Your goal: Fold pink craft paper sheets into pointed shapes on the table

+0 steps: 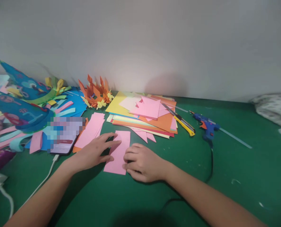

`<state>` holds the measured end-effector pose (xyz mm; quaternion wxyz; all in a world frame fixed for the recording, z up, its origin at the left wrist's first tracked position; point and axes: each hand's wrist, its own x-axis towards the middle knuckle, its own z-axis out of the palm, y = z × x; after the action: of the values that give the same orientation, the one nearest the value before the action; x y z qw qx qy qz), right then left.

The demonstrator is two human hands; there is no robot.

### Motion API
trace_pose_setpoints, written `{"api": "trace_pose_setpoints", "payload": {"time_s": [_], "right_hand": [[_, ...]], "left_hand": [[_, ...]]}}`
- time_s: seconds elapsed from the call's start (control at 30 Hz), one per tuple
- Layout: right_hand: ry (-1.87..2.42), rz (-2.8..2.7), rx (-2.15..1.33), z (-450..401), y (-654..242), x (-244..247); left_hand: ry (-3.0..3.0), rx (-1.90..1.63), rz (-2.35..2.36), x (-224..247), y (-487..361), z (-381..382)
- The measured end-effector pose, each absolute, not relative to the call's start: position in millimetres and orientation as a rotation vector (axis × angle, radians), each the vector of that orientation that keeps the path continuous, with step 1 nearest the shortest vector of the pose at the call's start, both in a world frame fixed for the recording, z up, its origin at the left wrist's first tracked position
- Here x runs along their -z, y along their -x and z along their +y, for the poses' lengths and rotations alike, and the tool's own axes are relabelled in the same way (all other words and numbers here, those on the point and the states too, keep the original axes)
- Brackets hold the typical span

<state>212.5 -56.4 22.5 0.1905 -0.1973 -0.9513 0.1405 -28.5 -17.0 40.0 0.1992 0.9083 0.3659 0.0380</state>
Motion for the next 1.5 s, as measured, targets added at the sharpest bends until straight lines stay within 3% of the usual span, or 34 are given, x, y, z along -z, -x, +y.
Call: {"api": "trace_pose_setpoints", "payload": {"time_s": [0.27,0.5,0.73,0.93,1.2,1.37,1.5], "right_hand": [[1.194,-2.503,0.016,-42.3,-218.2,-9.3],[1.320,-2.525,0.079,-40.4,-218.2,-4.2],[1.378,-2.494,-0.080,-41.8,-217.3,-7.0],[1.368,-2.412,-0.301,-41.3,-218.0,-7.7],[1.016,-2.339,-0.636,-46.0,-217.8,-12.9],[0.846,-2.299,-0.698,-46.9,-218.0,-4.1],[0.989,-2.051,-0.806,-47.7,-219.7,-1.6]], "left_hand": [[-2.515,-0.129,1.013,-41.4,26.8,-18.3],[-2.496,-0.233,0.995,-36.5,27.8,-15.5],[-2.413,-0.569,1.186,-7.6,4.9,-13.0],[-2.450,-0.514,1.186,1.7,3.2,-14.4],[-2.365,-0.713,1.131,-1.6,0.6,-12.8],[-2.113,-0.792,1.052,-8.4,-1.3,-13.0],[-1.770,-0.857,1.092,-9.0,-1.8,-13.9]]}}
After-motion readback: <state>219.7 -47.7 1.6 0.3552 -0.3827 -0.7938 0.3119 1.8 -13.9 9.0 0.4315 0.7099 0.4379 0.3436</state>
